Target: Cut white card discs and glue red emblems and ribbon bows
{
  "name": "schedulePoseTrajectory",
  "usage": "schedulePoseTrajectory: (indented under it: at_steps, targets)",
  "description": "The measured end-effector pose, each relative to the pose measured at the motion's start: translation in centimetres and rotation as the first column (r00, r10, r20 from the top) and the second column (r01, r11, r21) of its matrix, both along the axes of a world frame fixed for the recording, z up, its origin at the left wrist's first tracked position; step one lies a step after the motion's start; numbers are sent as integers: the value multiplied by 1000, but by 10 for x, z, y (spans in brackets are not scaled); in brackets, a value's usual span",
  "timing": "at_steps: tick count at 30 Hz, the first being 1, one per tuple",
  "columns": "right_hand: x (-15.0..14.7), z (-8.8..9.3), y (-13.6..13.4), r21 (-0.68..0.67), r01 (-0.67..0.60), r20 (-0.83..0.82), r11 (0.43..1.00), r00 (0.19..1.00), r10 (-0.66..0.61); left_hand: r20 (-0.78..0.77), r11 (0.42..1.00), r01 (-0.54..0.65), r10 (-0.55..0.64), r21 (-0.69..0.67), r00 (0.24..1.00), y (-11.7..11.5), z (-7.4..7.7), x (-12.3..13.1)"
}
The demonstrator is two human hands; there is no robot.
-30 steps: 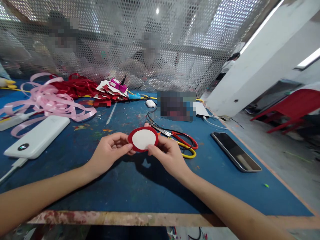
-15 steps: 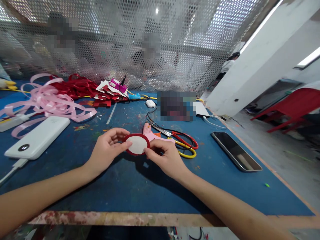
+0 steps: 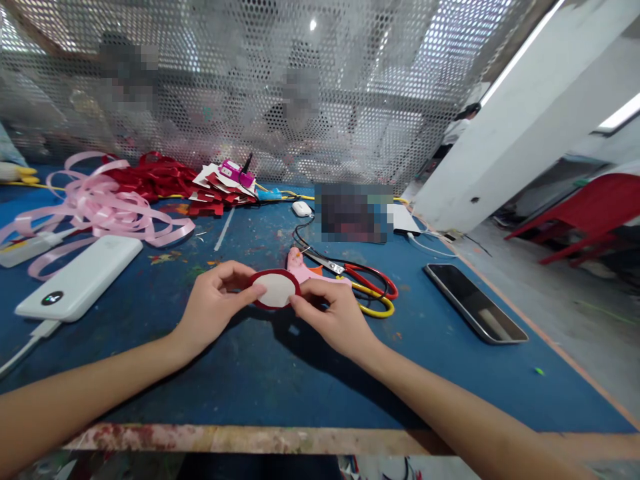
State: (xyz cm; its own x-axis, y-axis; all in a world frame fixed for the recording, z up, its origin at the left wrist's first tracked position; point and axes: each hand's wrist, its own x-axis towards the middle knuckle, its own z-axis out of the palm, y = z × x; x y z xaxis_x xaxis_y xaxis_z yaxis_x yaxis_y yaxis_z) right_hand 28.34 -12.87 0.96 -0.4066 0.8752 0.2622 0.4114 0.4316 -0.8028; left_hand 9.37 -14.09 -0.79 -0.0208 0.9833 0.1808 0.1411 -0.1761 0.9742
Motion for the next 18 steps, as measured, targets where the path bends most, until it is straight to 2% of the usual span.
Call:
schedulePoseTrajectory:
  at_steps: [6,11,15,18]
  targets:
    - [0,2,-1,-14,13,-31,1000,999,-14,61,999,10,-8,-42,998,2,1,1]
    - [0,1,-1,-23,32,-51,999,998,-33,93,992,64,-54,-111,994,1,1,2]
    - [-1,-2,-2,-13,53,-55,999,997,-54,5,992,83,-83,-94,997,-2,1,3]
    - [-2,-2,-4,55,48,-14,997,999,-48,-129,999,38,-41,-27,991,-3,0,2]
